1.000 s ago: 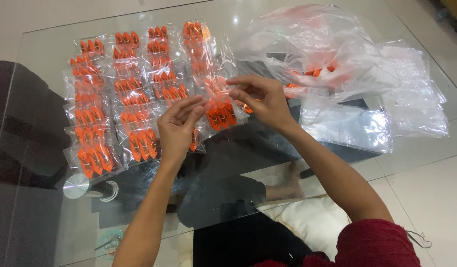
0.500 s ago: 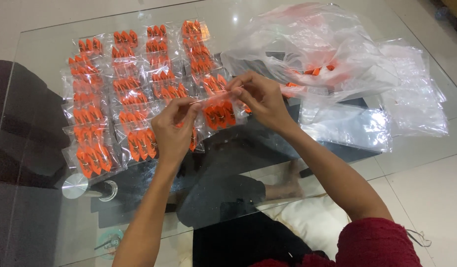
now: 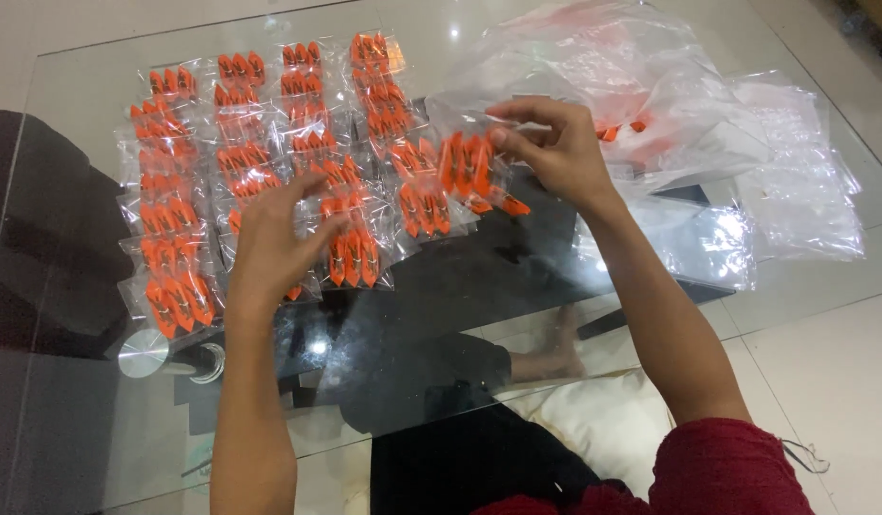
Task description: Manually packaging small orange items into individual plastic bags on a glass table at a fast pace.
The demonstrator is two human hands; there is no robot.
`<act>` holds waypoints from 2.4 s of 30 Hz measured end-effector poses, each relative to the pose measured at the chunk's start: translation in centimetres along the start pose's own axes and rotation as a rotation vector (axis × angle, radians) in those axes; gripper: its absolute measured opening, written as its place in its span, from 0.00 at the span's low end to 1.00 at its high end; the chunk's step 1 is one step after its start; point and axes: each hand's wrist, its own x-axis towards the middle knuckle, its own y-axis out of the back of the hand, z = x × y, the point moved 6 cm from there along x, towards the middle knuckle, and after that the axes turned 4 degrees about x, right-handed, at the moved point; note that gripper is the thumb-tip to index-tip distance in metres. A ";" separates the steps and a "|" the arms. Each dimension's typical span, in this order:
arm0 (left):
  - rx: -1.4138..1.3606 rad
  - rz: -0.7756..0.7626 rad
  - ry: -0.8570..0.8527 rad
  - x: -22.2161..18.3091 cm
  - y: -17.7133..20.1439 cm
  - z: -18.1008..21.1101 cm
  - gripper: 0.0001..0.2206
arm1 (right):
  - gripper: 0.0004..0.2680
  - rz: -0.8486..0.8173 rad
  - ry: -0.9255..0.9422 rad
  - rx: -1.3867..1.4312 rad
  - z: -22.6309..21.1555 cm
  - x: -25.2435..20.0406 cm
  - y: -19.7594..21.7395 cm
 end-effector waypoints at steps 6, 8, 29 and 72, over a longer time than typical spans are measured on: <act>0.204 -0.211 0.143 -0.6 -3.1 -2.6 0.17 | 0.09 -0.277 -0.169 -0.112 -1.1 -1.4 -2.6; 0.138 -0.204 0.123 -0.4 -3.3 -2.7 0.15 | 0.08 -0.334 -0.150 -0.147 -0.2 -1.3 -3.5; -0.036 -0.290 0.264 -0.7 -2.8 -3.0 0.15 | 0.06 -0.266 -0.068 -0.421 5.6 -1.4 -5.1; 0.180 -0.376 0.519 -3.1 2.1 -7.5 0.06 | 0.09 -0.650 0.402 -0.793 2.7 8.7 -18.4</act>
